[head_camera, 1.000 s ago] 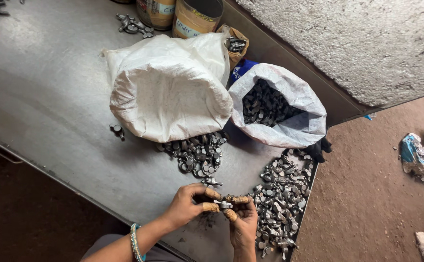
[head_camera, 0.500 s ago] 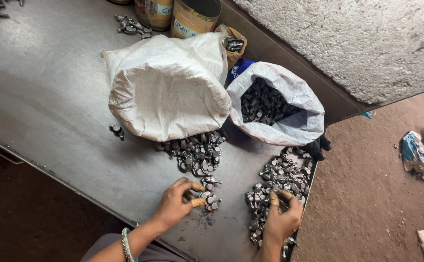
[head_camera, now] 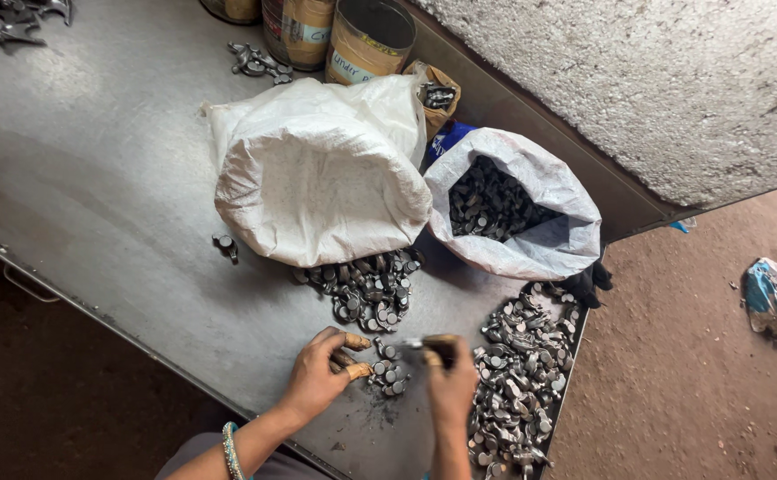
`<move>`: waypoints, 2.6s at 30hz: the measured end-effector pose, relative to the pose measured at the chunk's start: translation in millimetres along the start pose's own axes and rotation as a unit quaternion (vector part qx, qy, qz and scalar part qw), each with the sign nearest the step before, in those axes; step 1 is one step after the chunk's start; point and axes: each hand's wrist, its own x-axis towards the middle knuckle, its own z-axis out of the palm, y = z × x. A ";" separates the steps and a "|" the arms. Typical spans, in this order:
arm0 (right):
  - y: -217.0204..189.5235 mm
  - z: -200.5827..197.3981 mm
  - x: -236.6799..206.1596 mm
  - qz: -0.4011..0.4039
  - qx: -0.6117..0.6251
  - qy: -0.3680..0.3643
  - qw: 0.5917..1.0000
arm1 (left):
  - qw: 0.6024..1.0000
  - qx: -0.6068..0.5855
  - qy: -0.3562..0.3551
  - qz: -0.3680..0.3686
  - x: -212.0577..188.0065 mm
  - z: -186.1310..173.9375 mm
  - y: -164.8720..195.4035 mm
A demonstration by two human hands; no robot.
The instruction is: The person sorts small metal parts on a metal table, picking them up by hand and placing them into two separate white sacks. The person repeatedly gathers parts from the table and transfers them into the sacks, maintaining two distinct piles.
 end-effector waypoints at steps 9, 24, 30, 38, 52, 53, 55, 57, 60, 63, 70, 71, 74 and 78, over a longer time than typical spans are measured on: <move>-164.6 -138.3 -56.4 -0.005 -0.041 0.025 0.999 | 0.985 0.162 -0.043 0.041 -85.1 -23.8 137.4; -233.5 -258.7 -118.8 0.127 0.433 -0.167 0.877 | 0.982 0.187 -0.028 0.027 -191.4 -48.0 318.5; -301.4 -394.5 -176.0 0.223 0.619 -0.173 0.733 | 0.988 0.150 -0.024 0.020 -255.9 -56.9 477.1; -369.9 -501.3 -209.0 0.192 0.641 -0.154 0.727 | 0.989 0.143 -0.021 0.011 -301.2 -61.9 592.5; -318.4 -483.5 -201.1 0.139 0.711 -0.180 0.665 | 0.989 0.145 -0.022 0.033 -275.5 -32.9 547.7; -308.5 -469.8 -193.0 0.143 0.709 -0.179 0.667 | 0.989 0.145 -0.026 0.024 -264.5 -29.3 532.8; -286.8 -442.2 -176.0 0.144 0.714 -0.189 0.659 | 0.989 0.145 -0.036 0.000 -244.5 -22.3 506.0; -280.6 -443.1 -174.8 0.162 0.707 -0.175 0.665 | 0.989 0.146 -0.038 0.000 -245.0 -18.5 493.8; -249.0 -412.7 -153.7 0.172 0.682 -0.165 0.691 | 0.989 0.139 -0.019 0.046 -222.4 -6.2 447.4; -203.8 -354.0 -127.2 0.130 0.611 -0.191 0.757 | 0.992 0.113 -0.009 0.054 -185.9 8.0 374.0; -202.3 -270.0 -116.0 0.124 0.340 -0.206 0.909 | 0.902 -0.294 -0.079 -0.305 -143.0 22.2 275.8; -212.9 -266.1 -116.0 0.117 0.289 -0.204 0.928 | 0.863 -0.368 -0.078 -0.336 -141.6 20.4 272.9; -236.9 -254.9 -117.0 -0.081 -0.028 -0.141 0.986 | 0.876 -0.363 -0.040 -0.317 -132.2 8.7 261.2; -246.8 -241.4 -132.3 -0.276 -0.098 -0.153 0.944 | 0.898 -0.346 -0.023 -0.272 -131.9 -6.7 257.8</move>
